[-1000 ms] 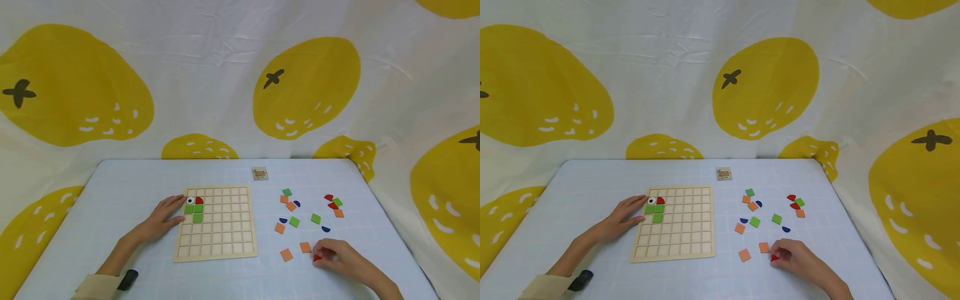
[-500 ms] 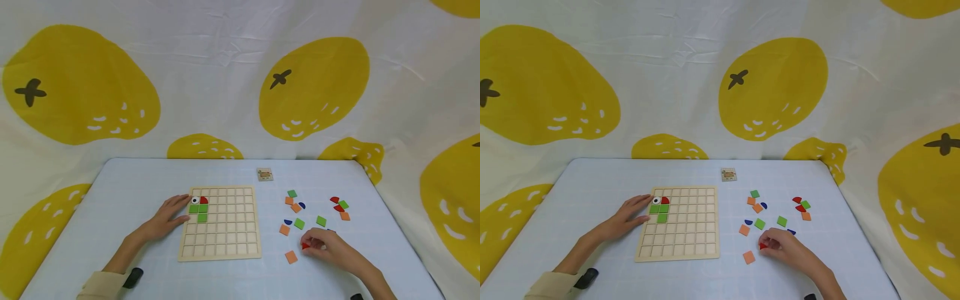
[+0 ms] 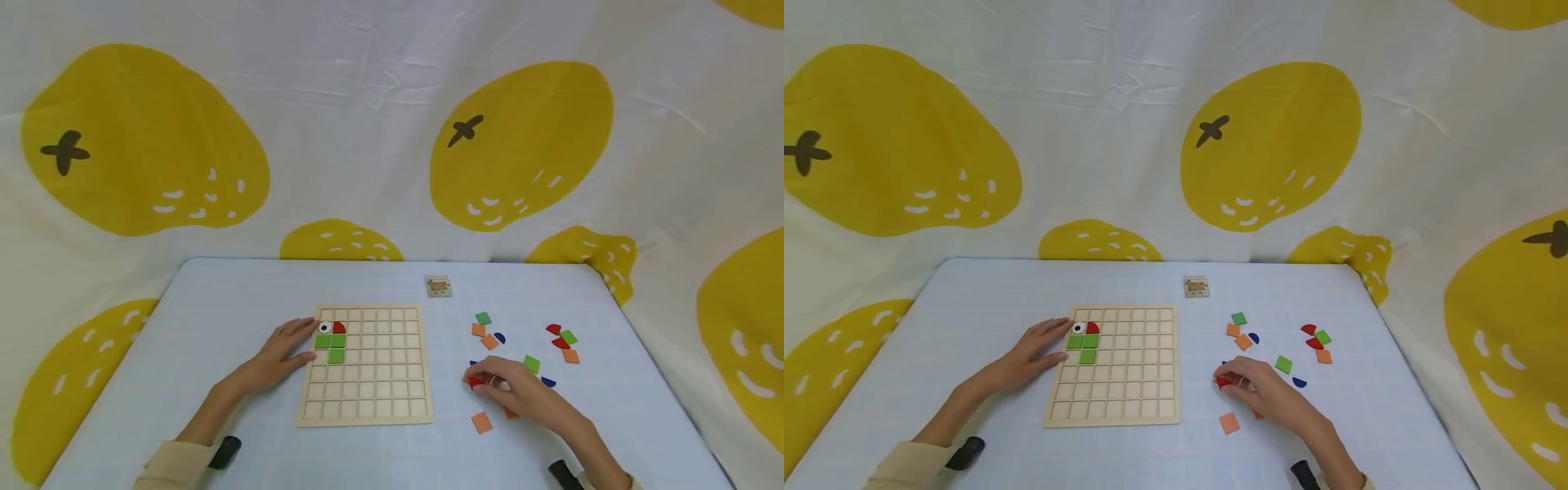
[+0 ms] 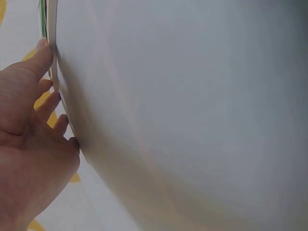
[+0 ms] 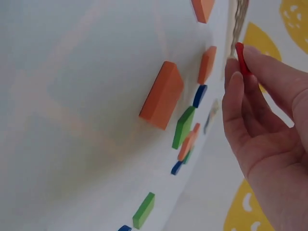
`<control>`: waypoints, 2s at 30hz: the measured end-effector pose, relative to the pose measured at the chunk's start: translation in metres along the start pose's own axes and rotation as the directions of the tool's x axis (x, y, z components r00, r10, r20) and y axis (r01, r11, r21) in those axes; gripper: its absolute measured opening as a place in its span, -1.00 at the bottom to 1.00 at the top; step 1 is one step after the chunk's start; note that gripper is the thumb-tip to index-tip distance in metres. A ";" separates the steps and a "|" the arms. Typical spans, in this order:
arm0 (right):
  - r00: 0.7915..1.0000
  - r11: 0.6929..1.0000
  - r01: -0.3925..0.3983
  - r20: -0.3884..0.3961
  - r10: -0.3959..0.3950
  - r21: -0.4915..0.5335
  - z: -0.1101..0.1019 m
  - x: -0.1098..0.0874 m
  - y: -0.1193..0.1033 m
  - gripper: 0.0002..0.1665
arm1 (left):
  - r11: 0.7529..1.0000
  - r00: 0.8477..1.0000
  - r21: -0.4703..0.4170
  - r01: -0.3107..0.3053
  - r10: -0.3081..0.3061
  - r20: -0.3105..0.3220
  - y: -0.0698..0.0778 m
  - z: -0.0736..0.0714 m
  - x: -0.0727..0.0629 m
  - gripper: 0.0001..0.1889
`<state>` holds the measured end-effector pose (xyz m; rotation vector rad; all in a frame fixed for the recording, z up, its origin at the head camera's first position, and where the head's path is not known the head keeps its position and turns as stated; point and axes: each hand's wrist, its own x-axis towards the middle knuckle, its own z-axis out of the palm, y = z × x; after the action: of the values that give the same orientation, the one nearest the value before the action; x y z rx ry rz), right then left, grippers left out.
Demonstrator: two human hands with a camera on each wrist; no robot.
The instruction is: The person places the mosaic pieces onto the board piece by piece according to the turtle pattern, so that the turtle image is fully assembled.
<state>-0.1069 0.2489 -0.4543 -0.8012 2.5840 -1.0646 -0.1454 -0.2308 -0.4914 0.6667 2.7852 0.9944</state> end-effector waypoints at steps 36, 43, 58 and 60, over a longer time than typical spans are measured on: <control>0.962 0.949 0.273 -0.048 -0.269 0.158 0.045 0.092 -0.040 -0.79 | 0.999 0.999 -0.002 0.038 -0.038 0.008 0.003 0.001 -0.003 -0.31; 0.967 0.955 0.254 -0.003 -0.257 0.150 0.057 0.110 -0.054 -0.77 | 0.999 0.999 -0.008 0.036 -0.036 0.008 0.003 0.000 -0.004 -0.32; 0.972 0.949 0.216 0.044 -0.231 0.228 0.082 0.149 -0.079 -0.81 | 0.999 0.999 -0.006 0.035 -0.035 0.013 0.003 -0.002 -0.002 -0.31; 0.970 0.945 0.223 0.046 -0.241 0.239 0.086 0.154 -0.080 -0.82 | 1.000 1.000 -0.008 0.027 -0.027 0.011 0.002 -0.002 -0.001 -0.31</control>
<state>-0.1665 0.0647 -0.4595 -1.0808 2.2881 -1.3461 -0.1438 -0.2309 -0.4889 0.6293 2.7716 0.9938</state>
